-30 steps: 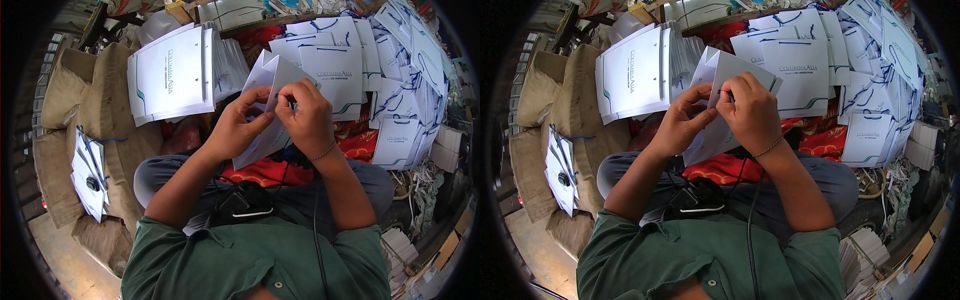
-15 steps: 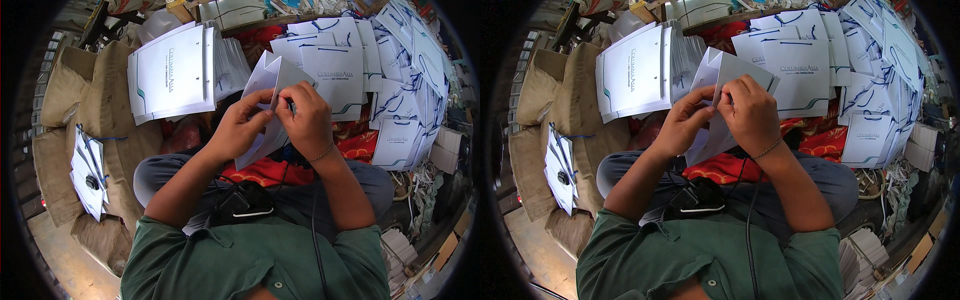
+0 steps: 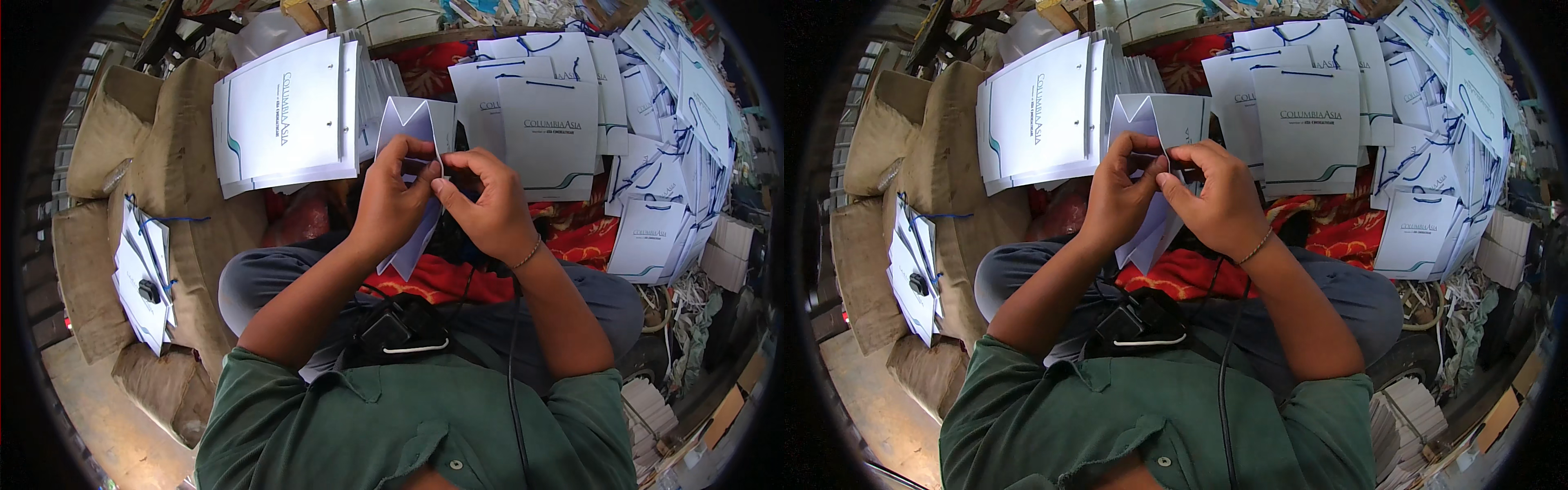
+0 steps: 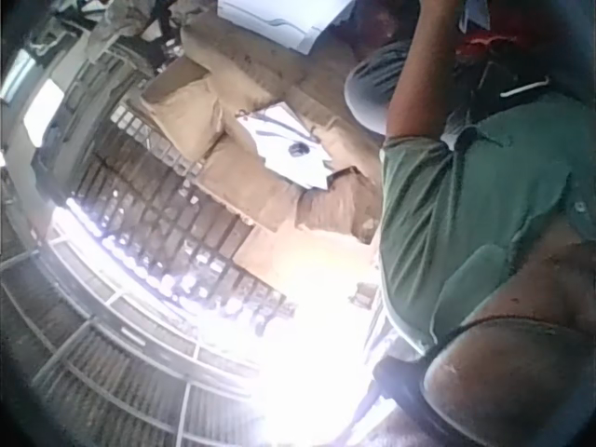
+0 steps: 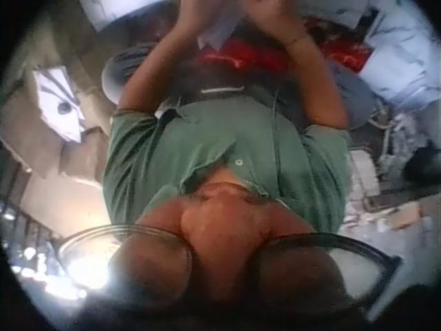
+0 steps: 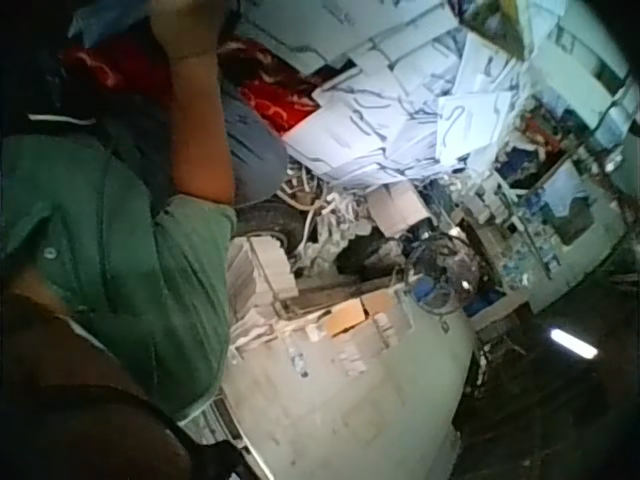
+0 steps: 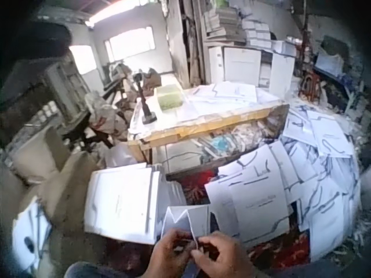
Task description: The person assembles paper gift bags by threading cord handles through the holes and securing them by hand.
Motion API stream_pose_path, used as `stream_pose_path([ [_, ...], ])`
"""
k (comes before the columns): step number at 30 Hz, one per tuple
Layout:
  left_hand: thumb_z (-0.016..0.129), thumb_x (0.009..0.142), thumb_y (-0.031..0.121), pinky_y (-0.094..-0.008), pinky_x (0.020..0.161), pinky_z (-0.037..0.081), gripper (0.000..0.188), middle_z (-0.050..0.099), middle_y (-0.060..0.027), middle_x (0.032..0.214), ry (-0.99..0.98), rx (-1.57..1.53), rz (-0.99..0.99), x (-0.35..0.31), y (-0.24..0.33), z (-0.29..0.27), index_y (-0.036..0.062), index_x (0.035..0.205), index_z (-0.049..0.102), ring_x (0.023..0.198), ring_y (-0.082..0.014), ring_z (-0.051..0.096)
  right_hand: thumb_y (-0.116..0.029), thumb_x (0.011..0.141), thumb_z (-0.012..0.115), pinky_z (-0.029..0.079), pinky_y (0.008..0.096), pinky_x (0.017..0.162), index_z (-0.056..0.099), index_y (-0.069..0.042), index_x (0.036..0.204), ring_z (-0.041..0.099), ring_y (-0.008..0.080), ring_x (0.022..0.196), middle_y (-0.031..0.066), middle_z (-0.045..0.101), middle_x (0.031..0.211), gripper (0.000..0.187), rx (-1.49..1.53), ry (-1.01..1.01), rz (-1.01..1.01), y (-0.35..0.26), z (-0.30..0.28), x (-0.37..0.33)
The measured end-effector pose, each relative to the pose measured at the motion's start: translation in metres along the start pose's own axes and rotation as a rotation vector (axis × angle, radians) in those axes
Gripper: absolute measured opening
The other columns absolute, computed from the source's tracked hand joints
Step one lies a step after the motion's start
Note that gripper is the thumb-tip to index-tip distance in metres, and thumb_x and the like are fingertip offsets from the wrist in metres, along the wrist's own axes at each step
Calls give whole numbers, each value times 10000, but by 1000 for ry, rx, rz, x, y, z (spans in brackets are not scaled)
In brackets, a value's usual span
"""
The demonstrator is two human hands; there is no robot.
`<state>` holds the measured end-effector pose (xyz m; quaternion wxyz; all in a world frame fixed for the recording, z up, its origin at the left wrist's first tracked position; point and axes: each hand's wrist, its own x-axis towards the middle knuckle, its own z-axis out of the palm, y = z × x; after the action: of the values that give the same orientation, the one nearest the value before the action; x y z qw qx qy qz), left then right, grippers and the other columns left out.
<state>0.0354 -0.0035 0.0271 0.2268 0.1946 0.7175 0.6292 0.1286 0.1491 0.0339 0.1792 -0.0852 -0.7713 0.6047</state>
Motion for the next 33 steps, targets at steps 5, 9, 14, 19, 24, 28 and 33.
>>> stream_pose_path([
  [5,640,1084,-1,-315,894,623,189,726,-100,1145,-89,89,-53,2,-6,1,-28,1270,657,1066,-166,718,-74,926,745,599,380,777,763,43,1099,762,279,854,189,758,984,210,-147,75,85,14,2,0],
  [9,682,1073,48,-315,910,602,188,749,-88,1112,-110,147,-53,11,-14,-2,-25,1246,693,1043,-150,717,-59,927,729,600,373,772,763,51,1070,760,272,830,178,757,956,184,-159,65,124,15,-1,2],
  [14,717,1063,123,-303,871,583,199,761,-73,1054,-110,232,-38,12,-8,-5,-13,1209,712,1006,-133,716,-49,925,733,599,366,769,765,52,1076,761,272,825,179,762,968,184,-134,71,127,16,0,3],
  [19,719,1060,144,-304,857,578,196,764,-71,1023,-130,231,-75,15,-13,-8,-11,1180,713,957,-137,717,-59,929,738,601,363,776,767,57,1082,763,267,830,174,764,978,193,-110,70,122,16,2,1],
  [24,732,1044,144,-314,867,579,186,758,-81,1013,-164,223,-51,19,-8,-11,-15,1137,711,941,-146,718,-65,931,743,606,363,785,769,58,1090,769,261,845,174,770,993,203,-83,50,147,17,0,2],
  [28,744,1023,111,-326,899,575,183,741,-76,1035,-144,260,-21,16,-5,-6,2,1156,681,989,-153,710,-69,933,743,607,365,788,772,53,1098,771,266,850,182,773,1004,206,-74,69,125,16,1,2],
  [33,756,977,26,-337,936,568,367,697,-71,1077,-83,131,14,14,-10,-4,44,1288,563,1059,-157,686,-70,931,739,605,369,790,772,51,1101,770,282,864,185,774,1010,211,-88,73,106,14,2,2],
])
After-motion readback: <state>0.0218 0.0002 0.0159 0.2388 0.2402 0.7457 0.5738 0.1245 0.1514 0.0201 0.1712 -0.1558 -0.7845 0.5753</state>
